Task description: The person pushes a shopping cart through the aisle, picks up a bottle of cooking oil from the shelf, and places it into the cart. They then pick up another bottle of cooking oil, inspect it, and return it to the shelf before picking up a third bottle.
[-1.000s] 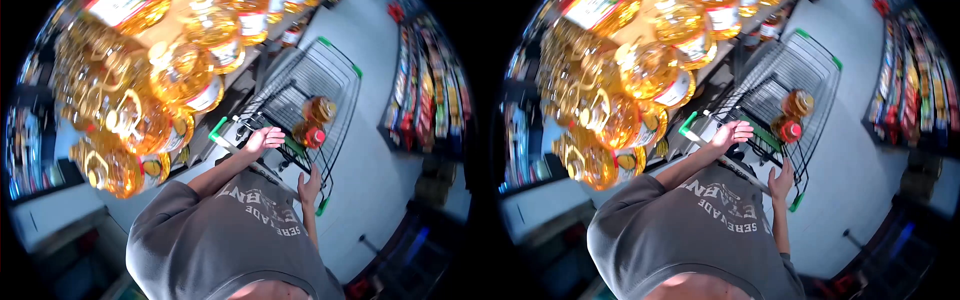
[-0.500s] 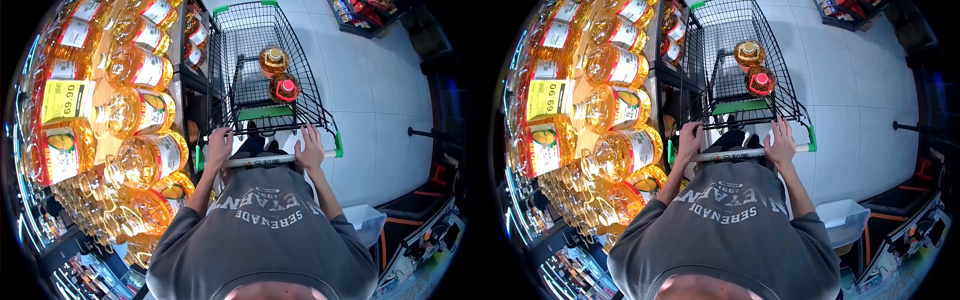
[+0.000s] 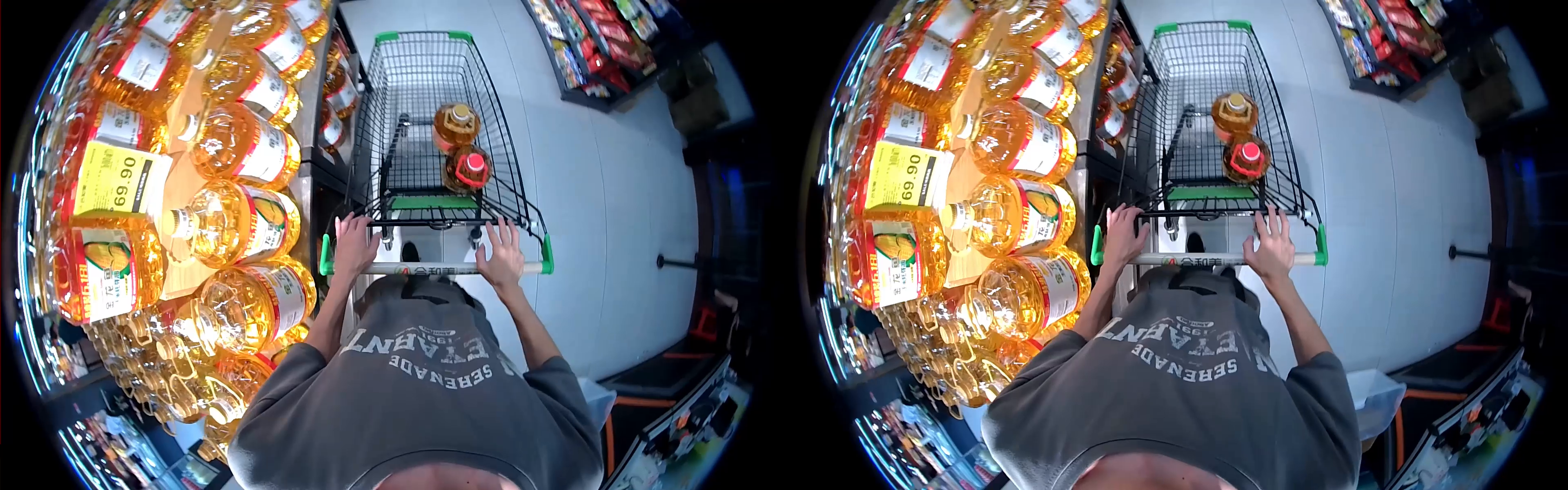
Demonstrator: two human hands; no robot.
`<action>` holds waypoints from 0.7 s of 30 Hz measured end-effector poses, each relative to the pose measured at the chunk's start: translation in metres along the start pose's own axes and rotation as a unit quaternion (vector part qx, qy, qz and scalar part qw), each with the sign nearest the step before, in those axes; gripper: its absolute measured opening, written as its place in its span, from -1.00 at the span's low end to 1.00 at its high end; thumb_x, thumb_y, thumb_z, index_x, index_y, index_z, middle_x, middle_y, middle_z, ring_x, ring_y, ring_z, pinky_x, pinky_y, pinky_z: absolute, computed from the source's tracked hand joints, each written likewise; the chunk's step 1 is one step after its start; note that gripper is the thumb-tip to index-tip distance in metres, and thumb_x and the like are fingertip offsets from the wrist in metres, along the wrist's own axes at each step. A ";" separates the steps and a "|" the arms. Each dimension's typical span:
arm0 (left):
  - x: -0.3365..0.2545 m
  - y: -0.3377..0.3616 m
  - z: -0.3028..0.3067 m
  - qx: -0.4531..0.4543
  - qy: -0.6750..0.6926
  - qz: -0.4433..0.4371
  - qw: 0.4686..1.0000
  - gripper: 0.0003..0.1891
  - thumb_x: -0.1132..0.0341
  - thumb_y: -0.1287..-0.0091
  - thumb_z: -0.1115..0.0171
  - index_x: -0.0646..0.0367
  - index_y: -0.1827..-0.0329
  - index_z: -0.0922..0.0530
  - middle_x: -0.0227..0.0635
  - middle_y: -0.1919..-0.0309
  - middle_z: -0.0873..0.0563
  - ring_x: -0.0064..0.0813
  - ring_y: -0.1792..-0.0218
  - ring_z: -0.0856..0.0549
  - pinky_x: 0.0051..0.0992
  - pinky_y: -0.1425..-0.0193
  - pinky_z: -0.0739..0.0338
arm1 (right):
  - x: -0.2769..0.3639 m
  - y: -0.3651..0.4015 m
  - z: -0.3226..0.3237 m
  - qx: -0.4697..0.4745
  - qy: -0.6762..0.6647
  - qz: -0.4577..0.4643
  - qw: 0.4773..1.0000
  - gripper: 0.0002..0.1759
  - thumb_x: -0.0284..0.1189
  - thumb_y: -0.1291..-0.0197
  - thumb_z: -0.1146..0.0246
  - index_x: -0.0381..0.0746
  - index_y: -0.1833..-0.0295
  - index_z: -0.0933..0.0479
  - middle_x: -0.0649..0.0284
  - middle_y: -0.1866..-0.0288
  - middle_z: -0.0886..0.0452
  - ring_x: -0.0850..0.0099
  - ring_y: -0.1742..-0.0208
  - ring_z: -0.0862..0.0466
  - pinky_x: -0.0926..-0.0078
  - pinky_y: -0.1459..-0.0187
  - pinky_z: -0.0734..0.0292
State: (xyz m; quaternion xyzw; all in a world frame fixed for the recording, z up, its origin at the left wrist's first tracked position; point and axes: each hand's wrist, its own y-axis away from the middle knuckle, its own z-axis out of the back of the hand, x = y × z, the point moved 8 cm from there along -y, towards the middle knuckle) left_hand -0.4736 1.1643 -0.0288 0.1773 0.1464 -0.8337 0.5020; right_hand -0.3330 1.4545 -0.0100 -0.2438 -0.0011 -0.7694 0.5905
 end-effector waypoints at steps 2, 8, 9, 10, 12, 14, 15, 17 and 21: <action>0.003 -0.020 0.003 -0.016 -0.001 0.011 1.000 -0.64 0.21 -0.22 -0.28 0.17 -0.03 -0.56 -0.11 -0.03 -0.62 -0.08 -0.27 -0.46 0.00 -0.50 -0.07 | -0.001 -0.019 -0.005 0.012 0.016 0.000 1.000 -0.44 -0.33 0.04 -0.27 -0.16 -0.18 -0.57 0.00 -0.32 -0.48 -0.05 -0.35 -0.40 0.10 -0.02 -0.62; 0.018 -0.077 0.002 -0.036 -0.007 0.024 0.999 -0.67 0.21 -0.23 -0.26 0.17 0.00 -0.58 -0.20 0.09 -0.66 -0.19 -0.13 -0.54 -0.04 -0.47 -0.15 | -0.005 -0.080 -0.021 0.029 0.021 -0.007 0.999 -0.47 -0.30 -0.02 -0.21 -0.14 -0.18 -0.57 0.00 -0.32 -0.48 -0.03 -0.35 -0.40 0.07 -0.11 -0.57; 0.022 -0.083 0.001 -0.036 -0.013 0.030 0.999 -0.63 0.17 -0.22 -0.28 0.15 -0.04 -0.58 -0.20 0.04 -0.68 -0.18 -0.16 -0.53 0.01 -0.46 -0.15 | -0.006 -0.084 -0.023 0.030 0.022 -0.008 0.999 -0.48 -0.30 -0.03 -0.19 -0.14 -0.18 -0.57 0.00 -0.31 -0.48 -0.03 -0.35 -0.40 0.08 -0.11 -0.57; 0.024 -0.087 0.001 -0.043 -0.012 0.031 0.999 -0.63 0.17 -0.22 -0.28 0.15 -0.04 -0.58 -0.20 0.04 -0.68 -0.18 -0.16 -0.53 0.01 -0.46 -0.15 | -0.008 -0.088 -0.025 0.030 0.024 -0.009 0.999 -0.49 -0.30 -0.04 -0.18 -0.14 -0.18 -0.57 0.00 -0.31 -0.49 -0.03 -0.35 -0.40 0.08 -0.12 -0.56; 0.027 -0.106 -0.001 -0.035 -0.004 0.033 0.999 -0.64 0.18 -0.22 -0.28 0.14 -0.03 -0.59 -0.22 0.05 -0.68 -0.18 -0.14 -0.54 0.01 -0.46 -0.16 | -0.011 -0.107 -0.032 0.030 0.024 -0.006 0.999 -0.48 -0.29 -0.05 -0.17 -0.12 -0.19 -0.57 0.03 -0.32 -0.48 0.01 -0.36 -0.39 0.10 -0.13 -0.55; 0.031 -0.124 -0.001 -0.041 -0.001 0.039 0.998 -0.65 0.17 -0.22 -0.27 0.12 -0.02 -0.58 -0.23 0.05 -0.69 -0.18 -0.13 -0.54 0.01 -0.46 -0.15 | -0.015 -0.125 -0.040 0.047 0.039 -0.015 0.998 -0.47 -0.28 -0.05 -0.16 -0.12 -0.21 -0.57 0.06 -0.35 -0.46 0.05 -0.40 -0.35 0.11 -0.18 -0.52; 0.032 -0.132 -0.001 -0.039 -0.011 0.040 0.998 -0.64 0.16 -0.22 -0.26 0.12 -0.03 -0.58 -0.23 0.05 -0.69 -0.18 -0.13 -0.53 0.01 -0.46 -0.15 | -0.016 -0.135 -0.043 0.043 0.039 -0.011 0.998 -0.47 -0.28 -0.05 -0.16 -0.12 -0.21 -0.57 0.06 -0.35 -0.46 0.05 -0.40 -0.35 0.11 -0.18 -0.52; 0.033 -0.146 0.000 -0.050 -0.018 0.030 0.998 -0.64 0.14 -0.23 -0.25 0.12 -0.02 -0.58 -0.23 0.08 -0.69 -0.18 -0.11 -0.53 0.01 -0.45 -0.16 | -0.023 -0.153 -0.053 0.069 0.037 -0.026 0.997 -0.46 -0.28 -0.06 -0.16 -0.11 -0.22 -0.56 0.10 -0.37 -0.45 0.08 -0.42 -0.32 0.12 -0.22 -0.48; 0.035 -0.178 0.002 -0.078 -0.033 0.023 0.996 -0.64 0.13 -0.21 -0.28 0.14 0.02 -0.57 -0.20 0.17 -0.68 -0.14 -0.06 -0.57 0.02 -0.37 -0.24 | -0.022 -0.192 -0.054 0.082 0.043 -0.018 0.995 -0.45 -0.29 -0.05 -0.16 -0.12 -0.23 -0.56 0.12 -0.36 -0.46 0.11 -0.41 -0.34 0.15 -0.25 -0.46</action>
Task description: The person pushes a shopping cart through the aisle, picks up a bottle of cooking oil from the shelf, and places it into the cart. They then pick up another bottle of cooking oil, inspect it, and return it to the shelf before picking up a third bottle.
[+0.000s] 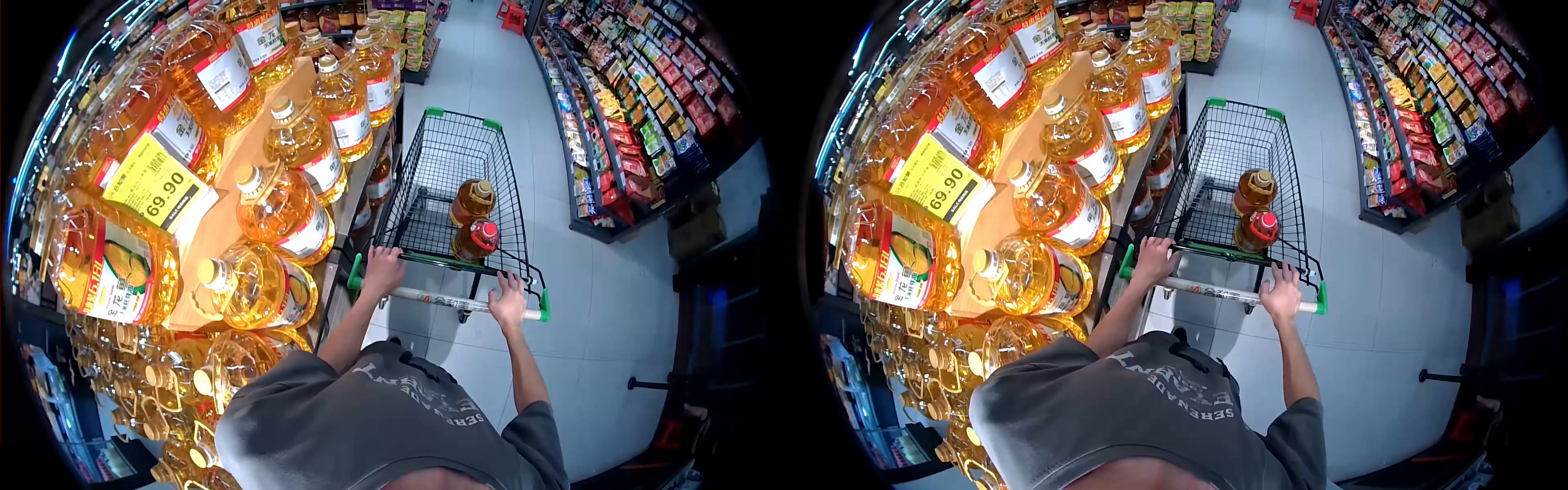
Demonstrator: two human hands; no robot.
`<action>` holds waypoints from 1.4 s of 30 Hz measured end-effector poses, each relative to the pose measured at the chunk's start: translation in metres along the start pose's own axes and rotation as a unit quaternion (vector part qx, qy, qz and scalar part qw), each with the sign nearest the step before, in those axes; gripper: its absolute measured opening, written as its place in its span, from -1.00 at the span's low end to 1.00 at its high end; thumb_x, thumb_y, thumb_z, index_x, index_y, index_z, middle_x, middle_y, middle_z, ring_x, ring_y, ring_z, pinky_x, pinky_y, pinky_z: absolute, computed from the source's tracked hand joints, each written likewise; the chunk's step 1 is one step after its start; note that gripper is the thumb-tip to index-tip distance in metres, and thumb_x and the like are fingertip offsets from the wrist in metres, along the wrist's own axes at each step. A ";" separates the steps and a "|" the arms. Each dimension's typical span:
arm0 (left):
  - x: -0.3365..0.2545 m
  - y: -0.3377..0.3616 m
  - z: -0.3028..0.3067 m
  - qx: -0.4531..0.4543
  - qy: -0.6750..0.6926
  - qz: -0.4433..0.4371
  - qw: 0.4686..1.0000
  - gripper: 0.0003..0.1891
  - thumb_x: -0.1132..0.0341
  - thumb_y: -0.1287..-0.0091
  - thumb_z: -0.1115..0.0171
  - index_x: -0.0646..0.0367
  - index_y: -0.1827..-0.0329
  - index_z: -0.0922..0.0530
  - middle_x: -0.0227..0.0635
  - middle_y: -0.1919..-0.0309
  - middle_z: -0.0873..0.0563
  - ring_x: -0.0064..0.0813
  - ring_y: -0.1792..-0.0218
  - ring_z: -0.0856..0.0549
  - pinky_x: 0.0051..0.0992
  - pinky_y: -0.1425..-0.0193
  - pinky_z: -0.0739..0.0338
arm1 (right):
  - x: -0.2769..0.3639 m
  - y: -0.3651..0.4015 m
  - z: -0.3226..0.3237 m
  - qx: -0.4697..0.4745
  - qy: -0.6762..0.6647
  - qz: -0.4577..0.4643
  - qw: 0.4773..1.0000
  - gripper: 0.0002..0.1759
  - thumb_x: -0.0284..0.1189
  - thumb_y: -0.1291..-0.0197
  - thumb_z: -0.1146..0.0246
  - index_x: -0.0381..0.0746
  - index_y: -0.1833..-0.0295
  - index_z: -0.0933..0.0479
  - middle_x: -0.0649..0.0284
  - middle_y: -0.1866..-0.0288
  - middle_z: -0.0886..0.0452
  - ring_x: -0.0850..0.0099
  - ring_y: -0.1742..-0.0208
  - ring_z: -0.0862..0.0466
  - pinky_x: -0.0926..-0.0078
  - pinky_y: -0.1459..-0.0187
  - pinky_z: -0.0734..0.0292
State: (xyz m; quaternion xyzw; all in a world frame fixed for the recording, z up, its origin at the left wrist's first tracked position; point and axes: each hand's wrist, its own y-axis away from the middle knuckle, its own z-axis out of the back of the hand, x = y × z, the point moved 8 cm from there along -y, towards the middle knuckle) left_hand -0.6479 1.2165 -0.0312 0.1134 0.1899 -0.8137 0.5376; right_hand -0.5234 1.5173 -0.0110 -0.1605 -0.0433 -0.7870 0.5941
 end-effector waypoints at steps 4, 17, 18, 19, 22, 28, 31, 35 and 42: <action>0.006 -0.033 -0.008 -0.006 0.006 0.009 1.000 -0.63 0.12 -0.20 -0.25 0.13 0.01 -0.56 -0.20 0.16 -0.68 -0.14 -0.07 -0.57 0.03 -0.37 -0.24 | -0.004 -0.039 0.001 -0.015 -0.022 -0.005 1.000 -0.48 -0.34 -0.05 -0.17 -0.17 -0.18 -0.58 0.16 -0.33 -0.51 0.15 -0.38 -0.38 0.20 -0.25 -0.46; 0.012 -0.147 -0.024 -0.018 0.001 0.034 0.999 -0.64 0.14 -0.18 -0.26 0.15 0.03 -0.60 -0.12 0.14 -0.69 -0.13 -0.05 -0.59 -0.05 -0.33 -0.26 | -0.025 -0.174 -0.013 -0.010 -0.051 -0.006 0.999 -0.51 -0.36 -0.07 -0.18 -0.23 -0.16 -0.58 0.18 -0.30 -0.53 0.19 -0.39 -0.39 0.21 -0.32 -0.39; 0.011 -0.157 -0.022 -0.034 0.015 0.036 0.999 -0.66 0.13 -0.18 -0.25 0.15 0.08 -0.62 -0.12 0.18 -0.71 -0.11 -0.02 -0.61 -0.05 -0.29 -0.30 | -0.026 -0.186 -0.012 -0.016 -0.050 0.002 0.999 -0.51 -0.35 -0.07 -0.17 -0.23 -0.15 -0.58 0.19 -0.30 -0.53 0.21 -0.39 -0.40 0.22 -0.29 -0.42; 0.011 -0.168 -0.023 -0.034 0.014 0.036 0.999 -0.66 0.13 -0.18 -0.25 0.15 0.08 -0.62 -0.12 0.18 -0.71 -0.11 -0.02 -0.61 -0.05 -0.29 -0.30 | -0.028 -0.199 -0.014 -0.017 -0.051 0.003 0.999 -0.51 -0.35 -0.07 -0.17 -0.23 -0.15 -0.58 0.19 -0.30 -0.53 0.21 -0.39 -0.40 0.22 -0.29 -0.42; 0.010 -0.192 -0.029 -0.021 0.027 0.057 0.998 -0.63 0.15 -0.17 -0.27 0.18 0.04 -0.64 -0.13 0.17 -0.72 -0.14 -0.03 -0.61 -0.05 -0.34 -0.25 | -0.036 -0.231 -0.019 -0.025 -0.049 0.015 0.998 -0.52 -0.36 -0.06 -0.17 -0.23 -0.14 -0.59 0.19 -0.29 -0.54 0.21 -0.38 -0.40 0.24 -0.30 -0.41; 0.008 -0.252 -0.036 0.011 -0.004 0.117 0.993 -0.62 0.05 -0.16 -0.25 0.12 0.11 -0.68 -0.09 0.20 -0.73 -0.12 0.01 -0.65 -0.02 -0.28 -0.32 | -0.047 -0.300 -0.027 -0.032 -0.079 0.032 0.996 -0.53 -0.36 -0.04 -0.20 -0.23 -0.12 -0.59 0.19 -0.24 -0.58 0.20 -0.35 -0.44 0.25 -0.29 -0.42; 0.008 -0.282 -0.037 -0.010 -0.028 0.102 0.994 -0.64 0.06 -0.15 -0.26 0.10 0.12 -0.70 -0.07 0.26 -0.74 -0.09 0.07 -0.68 -0.07 -0.21 -0.40 | -0.048 -0.331 -0.027 -0.048 -0.069 0.052 0.995 -0.52 -0.34 -0.03 -0.20 -0.21 -0.12 -0.60 0.18 -0.25 -0.58 0.19 -0.30 -0.49 0.23 -0.21 -0.49; 0.012 -0.324 -0.045 0.004 -0.028 0.120 0.992 -0.68 0.09 -0.15 -0.26 0.10 0.17 -0.71 -0.05 0.31 -0.74 -0.09 0.12 -0.69 -0.12 -0.19 -0.44 | -0.057 -0.374 -0.034 -0.008 -0.084 0.004 0.996 -0.50 -0.32 -0.05 -0.18 -0.20 -0.15 -0.59 0.22 -0.28 -0.56 0.12 -0.06 -0.66 0.20 -0.08 -0.57; 0.036 -0.388 -0.067 0.034 -0.017 0.140 0.989 -0.65 0.15 -0.19 -0.21 0.07 0.00 -0.67 -0.05 0.23 -0.74 -0.13 0.05 -0.67 -0.13 -0.23 -0.41 | -0.054 -0.447 -0.045 0.033 -0.076 0.014 0.996 -0.45 -0.28 -0.08 -0.13 -0.21 -0.22 -0.49 0.25 -0.36 -0.47 0.05 0.05 -0.69 0.08 -0.01 -0.57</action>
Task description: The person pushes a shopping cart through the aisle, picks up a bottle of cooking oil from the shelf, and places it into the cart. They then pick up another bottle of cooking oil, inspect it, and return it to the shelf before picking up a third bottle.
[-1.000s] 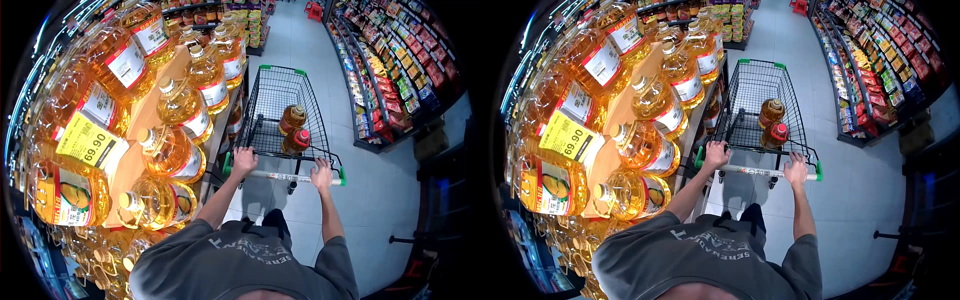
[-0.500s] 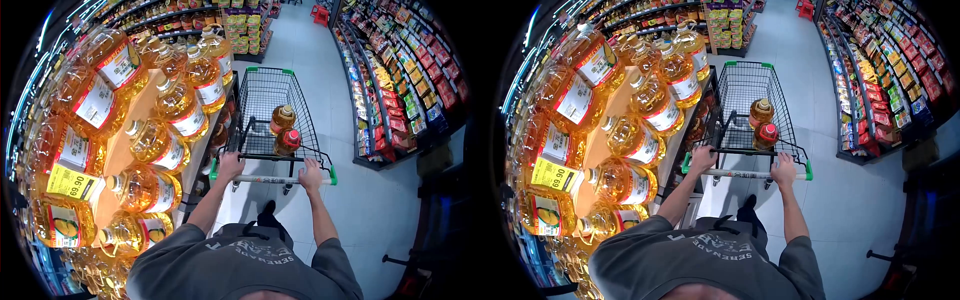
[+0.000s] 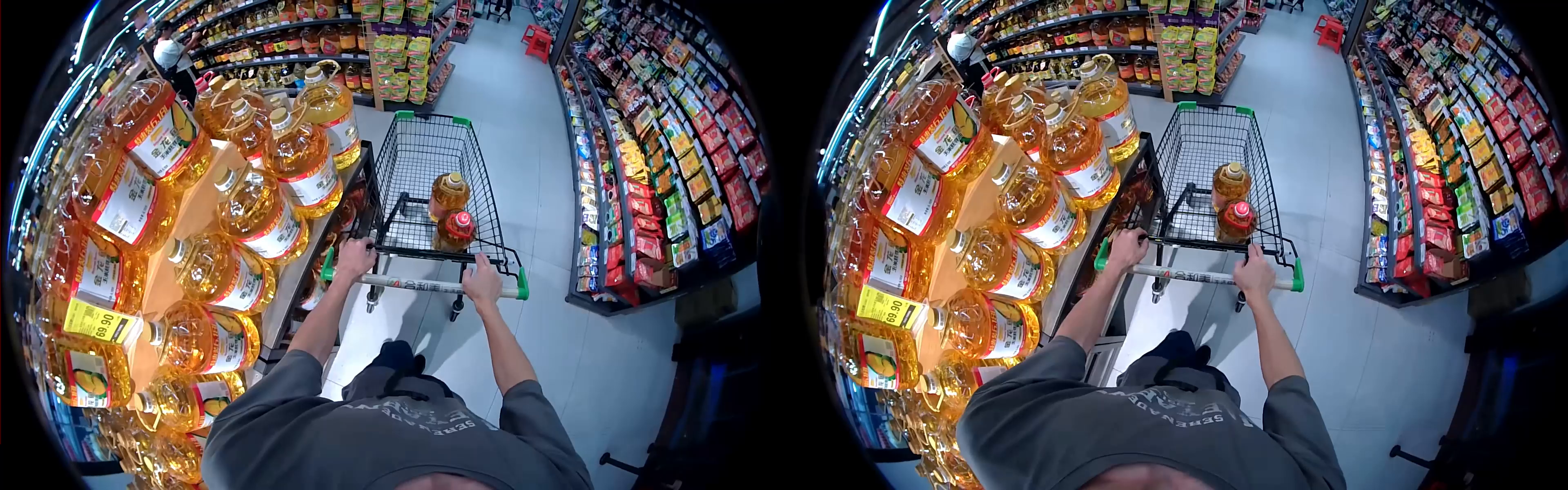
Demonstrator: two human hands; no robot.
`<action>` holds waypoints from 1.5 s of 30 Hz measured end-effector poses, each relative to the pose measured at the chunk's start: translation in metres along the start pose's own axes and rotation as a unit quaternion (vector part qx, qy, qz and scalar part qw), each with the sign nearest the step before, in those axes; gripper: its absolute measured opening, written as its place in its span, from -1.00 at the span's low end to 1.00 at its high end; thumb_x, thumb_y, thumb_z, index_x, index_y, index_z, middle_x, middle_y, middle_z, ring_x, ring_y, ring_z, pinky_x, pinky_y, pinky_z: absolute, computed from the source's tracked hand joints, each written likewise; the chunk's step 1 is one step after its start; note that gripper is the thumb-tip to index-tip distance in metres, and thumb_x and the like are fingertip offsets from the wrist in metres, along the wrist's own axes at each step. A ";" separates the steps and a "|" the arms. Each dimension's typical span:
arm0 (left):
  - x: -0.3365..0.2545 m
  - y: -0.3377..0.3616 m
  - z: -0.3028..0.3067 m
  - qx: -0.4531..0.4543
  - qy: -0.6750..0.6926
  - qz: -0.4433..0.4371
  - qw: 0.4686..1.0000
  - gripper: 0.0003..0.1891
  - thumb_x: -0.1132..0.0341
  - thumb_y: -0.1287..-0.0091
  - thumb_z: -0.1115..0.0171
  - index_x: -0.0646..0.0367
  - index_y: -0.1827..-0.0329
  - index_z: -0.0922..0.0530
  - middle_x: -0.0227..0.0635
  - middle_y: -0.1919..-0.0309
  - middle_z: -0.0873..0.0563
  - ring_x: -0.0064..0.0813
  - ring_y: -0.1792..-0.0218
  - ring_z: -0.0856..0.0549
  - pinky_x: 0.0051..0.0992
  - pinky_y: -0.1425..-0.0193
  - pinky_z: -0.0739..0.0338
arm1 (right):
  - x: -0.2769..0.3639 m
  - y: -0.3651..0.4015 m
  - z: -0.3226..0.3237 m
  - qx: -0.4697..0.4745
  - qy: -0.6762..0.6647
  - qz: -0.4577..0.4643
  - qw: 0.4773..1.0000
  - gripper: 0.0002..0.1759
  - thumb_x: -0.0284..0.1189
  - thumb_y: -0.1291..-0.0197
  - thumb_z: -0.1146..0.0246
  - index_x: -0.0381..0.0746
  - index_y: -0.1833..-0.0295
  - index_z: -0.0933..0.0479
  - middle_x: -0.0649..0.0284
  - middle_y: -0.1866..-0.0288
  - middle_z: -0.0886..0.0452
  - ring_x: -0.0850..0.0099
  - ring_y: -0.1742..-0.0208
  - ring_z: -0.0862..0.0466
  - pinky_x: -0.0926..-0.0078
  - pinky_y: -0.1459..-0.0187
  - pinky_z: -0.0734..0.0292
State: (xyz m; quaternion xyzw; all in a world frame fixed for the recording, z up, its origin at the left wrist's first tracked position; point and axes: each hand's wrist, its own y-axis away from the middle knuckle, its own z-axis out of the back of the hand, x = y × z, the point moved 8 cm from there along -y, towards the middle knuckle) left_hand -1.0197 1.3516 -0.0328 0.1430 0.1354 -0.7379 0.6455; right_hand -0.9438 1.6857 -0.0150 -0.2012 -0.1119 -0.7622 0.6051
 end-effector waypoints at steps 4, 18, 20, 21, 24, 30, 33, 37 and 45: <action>-0.007 -0.048 -0.007 -0.014 -0.004 -0.008 1.000 -0.64 0.15 -0.19 -0.22 0.11 0.02 -0.67 -0.05 0.23 -0.74 -0.12 0.04 -0.67 -0.12 -0.23 -0.41 | -0.001 -0.050 0.001 0.005 -0.001 -0.003 1.000 -0.45 -0.28 -0.08 -0.13 -0.21 -0.22 -0.49 0.24 -0.36 -0.47 0.03 0.04 -0.68 0.08 -0.01 -0.57; -0.037 -0.170 -0.025 -0.045 -0.034 -0.038 0.998 -0.53 0.02 -0.13 -0.29 0.21 0.03 -0.58 -0.11 0.12 -0.68 -0.15 -0.07 -0.57 0.01 -0.36 -0.20 | -0.019 -0.195 -0.008 0.021 -0.014 0.032 0.999 -0.39 -0.27 -0.04 -0.16 -0.27 -0.24 -0.47 0.16 -0.37 -0.47 0.01 -0.07 -0.64 0.11 -0.12 -0.53; -0.038 -0.187 -0.027 -0.056 -0.002 -0.043 0.997 -0.54 0.04 -0.13 -0.30 0.21 0.03 -0.59 -0.11 0.13 -0.68 -0.16 -0.06 -0.58 0.01 -0.37 -0.18 | -0.018 -0.216 -0.010 0.014 -0.014 0.040 0.999 -0.39 -0.28 -0.04 -0.18 -0.26 -0.25 -0.48 0.11 -0.32 -0.51 -0.01 -0.07 -0.64 0.12 -0.12 -0.53; -0.038 -0.194 -0.030 -0.056 0.000 -0.040 0.998 -0.54 0.04 -0.13 -0.30 0.21 0.03 -0.59 -0.11 0.13 -0.68 -0.16 -0.06 -0.58 0.01 -0.37 -0.18 | -0.021 -0.224 -0.009 0.008 -0.009 0.044 0.999 -0.39 -0.29 -0.04 -0.21 -0.24 -0.26 -0.48 0.06 -0.27 -0.54 -0.03 -0.07 -0.64 0.12 -0.13 -0.53; -0.043 -0.216 -0.032 -0.066 0.004 -0.042 0.997 -0.55 0.06 -0.15 -0.29 0.20 0.01 -0.60 -0.12 0.13 -0.68 -0.16 -0.05 -0.58 0.01 -0.37 -0.18 | -0.024 -0.254 -0.008 -0.006 -0.006 0.063 0.998 -0.39 -0.29 -0.01 -0.21 -0.24 -0.25 -0.49 0.03 -0.23 -0.57 -0.04 0.00 -0.67 0.11 -0.08 -0.56; -0.050 -0.262 -0.043 0.002 0.036 -0.015 0.999 -0.51 0.05 -0.22 -0.23 0.17 -0.13 -0.53 -0.14 -0.02 -0.64 -0.20 -0.17 -0.53 0.02 -0.45 -0.05 | -0.022 -0.303 0.000 -0.028 -0.009 0.102 0.994 -0.38 -0.31 0.02 -0.21 -0.24 -0.24 -0.50 0.01 -0.12 -0.64 -0.03 0.19 -0.70 0.10 0.03 -0.60; -0.056 -0.278 -0.050 -0.013 0.049 -0.004 0.999 -0.52 0.07 -0.21 -0.24 0.16 -0.13 -0.54 -0.13 -0.02 -0.64 -0.20 -0.18 -0.52 0.02 -0.47 -0.01 | -0.032 -0.331 -0.007 0.061 -0.014 0.036 0.997 -0.41 -0.30 -0.02 -0.18 -0.27 -0.23 -0.50 0.11 -0.32 -0.51 -0.03 -0.02 -0.66 0.13 -0.08 -0.56; -0.071 -0.297 -0.054 -0.035 0.068 0.006 0.997 -0.54 0.10 -0.19 -0.27 0.17 -0.09 -0.53 -0.13 0.00 -0.64 -0.19 -0.16 -0.53 0.03 -0.46 -0.01 | -0.049 -0.370 -0.009 0.065 -0.026 0.054 0.996 -0.41 -0.29 -0.03 -0.18 -0.25 -0.23 -0.50 0.14 -0.34 -0.50 -0.03 0.00 -0.66 0.13 -0.07 -0.57; -0.101 -0.336 -0.059 -0.022 0.090 0.081 0.992 -0.54 0.20 -0.16 -0.31 0.21 -0.10 -0.53 -0.12 0.05 -0.64 -0.14 -0.15 -0.52 0.05 -0.47 -0.02 | -0.065 -0.454 -0.012 0.095 -0.031 0.117 0.988 -0.42 -0.31 -0.02 -0.19 -0.25 -0.22 -0.49 0.14 -0.35 -0.49 -0.06 0.08 -0.68 0.05 0.02 -0.60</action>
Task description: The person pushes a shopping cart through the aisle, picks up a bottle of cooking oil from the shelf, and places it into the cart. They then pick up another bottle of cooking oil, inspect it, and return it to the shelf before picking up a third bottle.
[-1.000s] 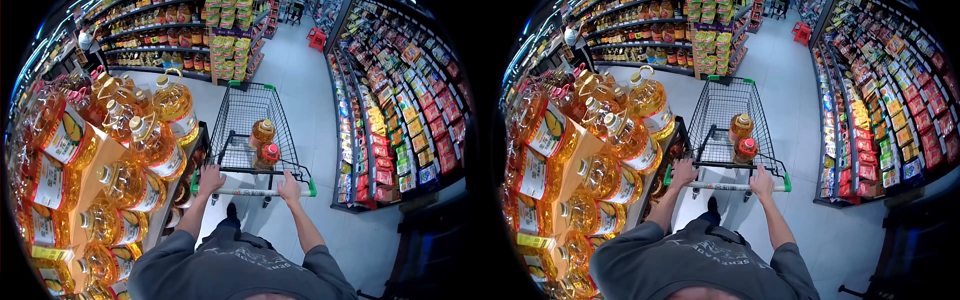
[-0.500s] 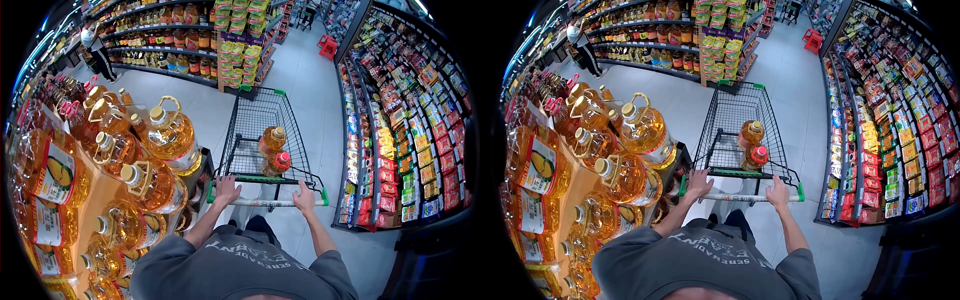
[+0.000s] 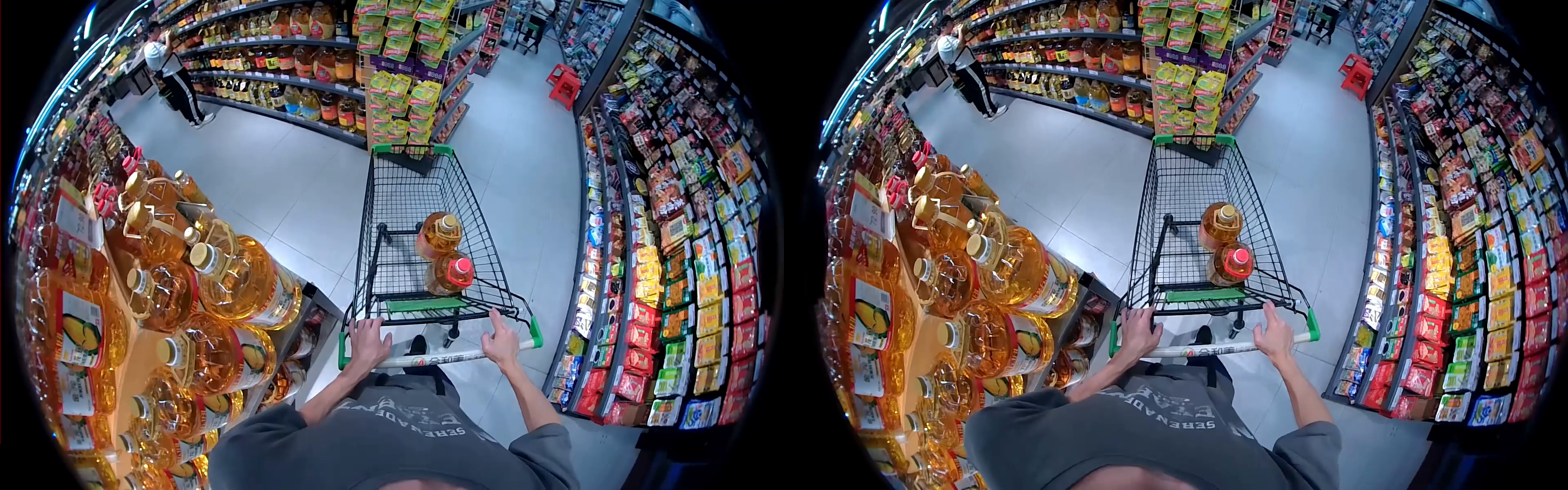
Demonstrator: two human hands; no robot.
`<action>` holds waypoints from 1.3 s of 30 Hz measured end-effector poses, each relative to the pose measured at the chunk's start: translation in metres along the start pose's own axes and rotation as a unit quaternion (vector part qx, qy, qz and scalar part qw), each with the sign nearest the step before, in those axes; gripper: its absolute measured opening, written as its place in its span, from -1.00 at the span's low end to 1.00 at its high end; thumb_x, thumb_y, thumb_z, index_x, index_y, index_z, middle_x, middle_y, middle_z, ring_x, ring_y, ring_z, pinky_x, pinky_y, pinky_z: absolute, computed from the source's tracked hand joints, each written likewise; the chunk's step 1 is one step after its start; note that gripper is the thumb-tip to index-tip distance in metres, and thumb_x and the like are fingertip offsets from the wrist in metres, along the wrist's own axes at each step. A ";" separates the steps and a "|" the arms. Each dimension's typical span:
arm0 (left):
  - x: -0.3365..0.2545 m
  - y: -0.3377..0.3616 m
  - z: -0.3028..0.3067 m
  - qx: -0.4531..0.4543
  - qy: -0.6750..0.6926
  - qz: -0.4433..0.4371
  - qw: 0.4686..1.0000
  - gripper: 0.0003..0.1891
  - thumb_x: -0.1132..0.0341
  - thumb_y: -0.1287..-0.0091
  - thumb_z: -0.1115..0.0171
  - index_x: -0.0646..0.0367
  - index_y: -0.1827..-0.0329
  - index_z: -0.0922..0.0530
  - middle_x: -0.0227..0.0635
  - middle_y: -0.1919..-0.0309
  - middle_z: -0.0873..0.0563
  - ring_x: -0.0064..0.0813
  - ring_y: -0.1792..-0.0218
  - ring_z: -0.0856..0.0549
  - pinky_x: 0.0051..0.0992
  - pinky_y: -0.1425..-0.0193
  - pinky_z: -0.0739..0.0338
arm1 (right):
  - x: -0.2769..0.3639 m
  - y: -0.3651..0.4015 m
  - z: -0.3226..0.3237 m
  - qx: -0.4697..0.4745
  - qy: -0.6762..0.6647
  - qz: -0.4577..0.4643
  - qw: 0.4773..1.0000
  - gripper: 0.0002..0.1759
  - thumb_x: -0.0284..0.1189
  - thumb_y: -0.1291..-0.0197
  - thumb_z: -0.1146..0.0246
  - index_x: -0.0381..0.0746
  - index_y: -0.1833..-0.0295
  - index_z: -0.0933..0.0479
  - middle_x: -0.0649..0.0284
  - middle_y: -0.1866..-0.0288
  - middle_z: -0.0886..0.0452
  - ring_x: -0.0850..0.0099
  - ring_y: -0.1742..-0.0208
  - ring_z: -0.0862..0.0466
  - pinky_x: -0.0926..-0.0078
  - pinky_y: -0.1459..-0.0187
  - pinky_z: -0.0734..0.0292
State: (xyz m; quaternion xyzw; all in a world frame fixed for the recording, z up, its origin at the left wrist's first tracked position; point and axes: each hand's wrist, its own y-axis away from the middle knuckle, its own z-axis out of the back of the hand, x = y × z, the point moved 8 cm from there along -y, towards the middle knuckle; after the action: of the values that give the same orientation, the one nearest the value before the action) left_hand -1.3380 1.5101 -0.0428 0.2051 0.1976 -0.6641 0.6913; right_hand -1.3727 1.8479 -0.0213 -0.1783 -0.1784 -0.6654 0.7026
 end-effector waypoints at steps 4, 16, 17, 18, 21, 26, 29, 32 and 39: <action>-0.012 -0.022 -0.008 -0.035 -0.010 0.032 0.999 -0.54 0.21 -0.16 -0.31 0.21 -0.10 -0.54 -0.14 0.04 -0.65 -0.16 -0.13 -0.53 0.03 -0.46 -0.04 | -0.010 -0.044 0.007 0.030 0.007 0.033 0.999 -0.39 -0.32 -0.02 -0.19 -0.25 -0.26 -0.45 0.13 -0.36 -0.47 -0.08 0.11 -0.68 0.05 0.05 -0.61; -0.037 -0.086 -0.015 -0.089 -0.011 0.106 0.990 -0.60 0.22 -0.22 -0.26 0.16 -0.09 -0.54 -0.20 0.01 -0.65 -0.22 -0.17 -0.52 0.02 -0.48 -0.07 | -0.028 -0.170 0.001 0.094 0.026 0.125 0.987 -0.34 -0.28 -0.04 -0.18 -0.28 -0.30 -0.41 0.14 -0.44 -0.37 -0.06 0.17 -0.70 0.04 0.11 -0.61; -0.038 -0.088 -0.016 -0.092 -0.008 0.106 0.990 -0.60 0.21 -0.23 -0.26 0.15 -0.10 -0.53 -0.19 0.03 -0.65 -0.21 -0.18 -0.52 0.02 -0.47 -0.09 | -0.027 -0.178 0.000 0.091 0.025 0.135 0.986 -0.34 -0.28 -0.03 -0.18 -0.28 -0.30 -0.41 0.15 -0.45 -0.37 -0.06 0.18 -0.70 0.03 0.11 -0.61; -0.037 -0.089 -0.017 -0.097 -0.009 0.120 0.988 -0.60 0.21 -0.23 -0.26 0.15 -0.10 -0.53 -0.19 0.03 -0.65 -0.21 -0.18 -0.52 0.02 -0.47 -0.09 | -0.027 -0.185 -0.002 0.101 0.024 0.147 0.984 -0.34 -0.28 -0.03 -0.18 -0.28 -0.30 -0.41 0.15 -0.45 -0.37 -0.06 0.18 -0.70 0.03 0.11 -0.61; -0.042 -0.098 -0.020 -0.107 -0.001 0.136 0.985 -0.61 0.23 -0.22 -0.26 0.15 -0.10 -0.53 -0.17 0.03 -0.65 -0.18 -0.18 -0.52 0.02 -0.47 -0.10 | -0.026 -0.214 -0.004 0.109 0.029 0.183 0.977 -0.33 -0.29 -0.02 -0.18 -0.28 -0.31 -0.40 0.16 -0.44 -0.39 -0.03 0.26 -0.70 0.05 0.15 -0.60; -0.047 -0.107 -0.020 -0.128 -0.005 0.173 0.977 -0.61 0.25 -0.20 -0.26 0.16 -0.09 -0.53 -0.14 0.04 -0.65 -0.15 -0.16 -0.53 0.02 -0.46 -0.11 | -0.012 -0.246 0.000 0.112 0.023 0.219 0.969 -0.33 -0.34 0.02 -0.20 -0.28 -0.30 -0.41 0.15 -0.41 -0.42 0.17 0.43 -0.70 0.17 0.23 -0.61; -0.044 -0.114 -0.025 -0.128 -0.007 0.202 0.971 -0.57 0.23 -0.19 -0.24 0.19 -0.12 -0.52 -0.18 0.00 -0.64 -0.20 -0.16 -0.52 0.03 -0.47 -0.04 | -0.006 -0.266 -0.006 0.126 0.009 0.232 0.964 -0.35 -0.31 0.01 -0.19 -0.26 -0.27 -0.44 0.21 -0.42 -0.41 0.09 0.38 -0.69 0.10 0.22 -0.59; -0.044 -0.121 -0.023 -0.146 -0.010 0.218 0.965 -0.57 0.22 -0.19 -0.24 0.19 -0.12 -0.52 -0.19 0.00 -0.64 -0.21 -0.16 -0.52 0.03 -0.47 -0.03 | -0.001 -0.289 -0.012 0.128 0.002 0.255 0.958 -0.37 -0.32 0.01 -0.19 -0.25 -0.26 -0.45 0.21 -0.41 -0.43 0.08 0.37 -0.70 0.11 0.20 -0.60; -0.041 -0.146 -0.021 -0.158 -0.032 0.262 0.951 -0.53 0.21 -0.16 -0.26 0.25 -0.12 -0.50 -0.13 -0.01 -0.60 -0.17 -0.17 -0.48 0.08 -0.46 -0.01 | 0.032 -0.346 -0.025 0.141 -0.013 0.304 0.942 -0.42 -0.35 -0.01 -0.18 -0.23 -0.23 -0.49 0.22 -0.37 -0.47 0.10 0.38 -0.70 0.15 0.22 -0.62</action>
State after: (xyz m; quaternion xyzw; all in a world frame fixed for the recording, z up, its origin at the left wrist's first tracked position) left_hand -1.4855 1.5505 -0.0409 0.1160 0.2170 -0.4259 0.8707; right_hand -1.7161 1.7905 -0.0231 -0.1318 -0.2167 -0.3857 0.8871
